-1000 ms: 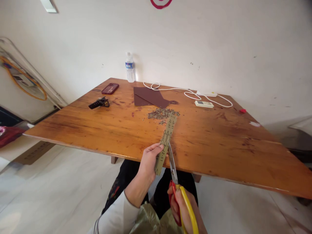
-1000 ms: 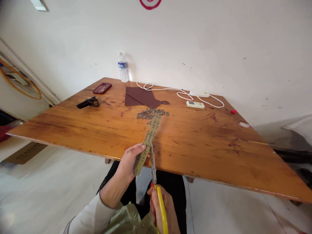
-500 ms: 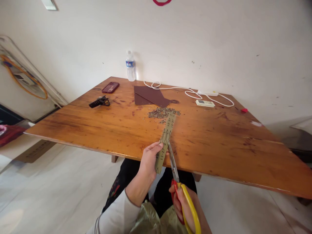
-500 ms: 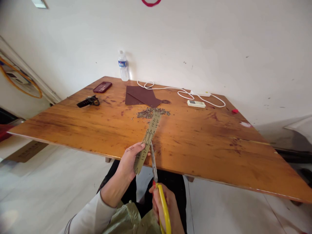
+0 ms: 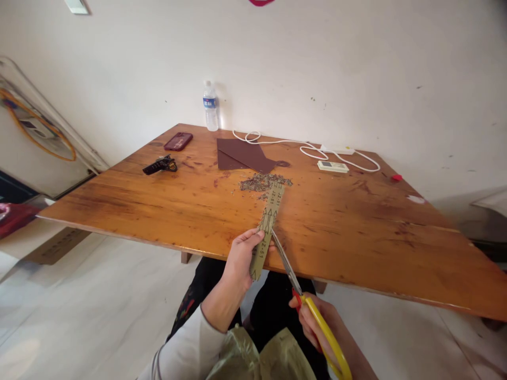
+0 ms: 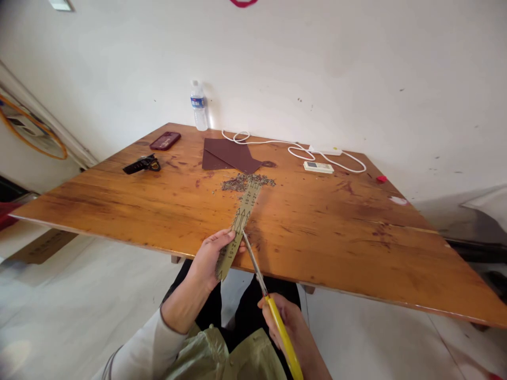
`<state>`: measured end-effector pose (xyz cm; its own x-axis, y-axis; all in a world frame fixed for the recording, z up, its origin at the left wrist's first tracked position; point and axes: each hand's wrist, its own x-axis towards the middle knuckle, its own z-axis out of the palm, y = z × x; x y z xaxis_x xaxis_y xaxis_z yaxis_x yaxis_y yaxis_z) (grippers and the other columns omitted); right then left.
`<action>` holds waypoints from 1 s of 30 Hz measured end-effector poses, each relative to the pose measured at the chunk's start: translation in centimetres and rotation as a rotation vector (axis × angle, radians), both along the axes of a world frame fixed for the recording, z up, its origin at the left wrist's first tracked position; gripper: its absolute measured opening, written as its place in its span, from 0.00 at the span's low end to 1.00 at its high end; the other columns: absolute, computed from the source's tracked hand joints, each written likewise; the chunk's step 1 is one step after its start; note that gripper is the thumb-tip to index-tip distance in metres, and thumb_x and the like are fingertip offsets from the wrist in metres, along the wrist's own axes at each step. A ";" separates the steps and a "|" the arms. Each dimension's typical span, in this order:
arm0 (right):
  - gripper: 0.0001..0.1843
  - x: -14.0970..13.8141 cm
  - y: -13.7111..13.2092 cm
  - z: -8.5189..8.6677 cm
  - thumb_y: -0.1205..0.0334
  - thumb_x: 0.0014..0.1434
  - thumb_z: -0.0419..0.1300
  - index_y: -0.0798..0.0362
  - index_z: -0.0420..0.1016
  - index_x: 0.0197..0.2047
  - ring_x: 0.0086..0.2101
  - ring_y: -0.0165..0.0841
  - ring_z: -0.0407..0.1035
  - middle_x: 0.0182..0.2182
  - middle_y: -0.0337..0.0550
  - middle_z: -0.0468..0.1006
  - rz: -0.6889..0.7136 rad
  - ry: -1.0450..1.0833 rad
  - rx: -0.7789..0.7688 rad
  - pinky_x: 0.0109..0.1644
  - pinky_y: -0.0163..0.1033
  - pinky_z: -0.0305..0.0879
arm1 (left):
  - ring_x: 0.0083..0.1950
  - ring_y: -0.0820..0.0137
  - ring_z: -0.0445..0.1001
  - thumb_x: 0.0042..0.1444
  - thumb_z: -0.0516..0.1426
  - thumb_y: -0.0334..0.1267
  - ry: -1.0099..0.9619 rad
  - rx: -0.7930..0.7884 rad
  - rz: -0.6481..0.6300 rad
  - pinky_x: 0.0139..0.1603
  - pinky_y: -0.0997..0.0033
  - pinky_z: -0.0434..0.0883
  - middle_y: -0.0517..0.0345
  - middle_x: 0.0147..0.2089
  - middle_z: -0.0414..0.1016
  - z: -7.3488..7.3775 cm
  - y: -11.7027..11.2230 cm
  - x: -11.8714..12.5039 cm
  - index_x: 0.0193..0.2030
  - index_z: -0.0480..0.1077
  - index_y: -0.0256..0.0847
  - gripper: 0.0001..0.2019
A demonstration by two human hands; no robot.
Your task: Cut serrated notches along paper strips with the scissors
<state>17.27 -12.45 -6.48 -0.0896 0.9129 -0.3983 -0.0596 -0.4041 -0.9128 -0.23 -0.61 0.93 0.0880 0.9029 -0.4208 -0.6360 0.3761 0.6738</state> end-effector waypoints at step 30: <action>0.36 0.1 0.2 -0.5 0.24 0.48 0.64 0.53 0.73 0.32 0.11 0.19 0.41 0.12 0.24 0.54 -0.031 -0.027 -0.009 0.13 0.28 0.38 | 0.27 0.69 0.77 0.41 0.68 0.35 0.026 0.034 -0.036 0.32 0.72 0.74 0.53 0.25 0.78 0.3 0.1 -0.1 0.26 0.74 0.35 0.08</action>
<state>17.41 -12.23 -6.99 -0.0502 0.9116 -0.4081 -0.0476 -0.4103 -0.9107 -0.37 -0.53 1.22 0.1101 0.9130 -0.3928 -0.6042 0.3753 0.7029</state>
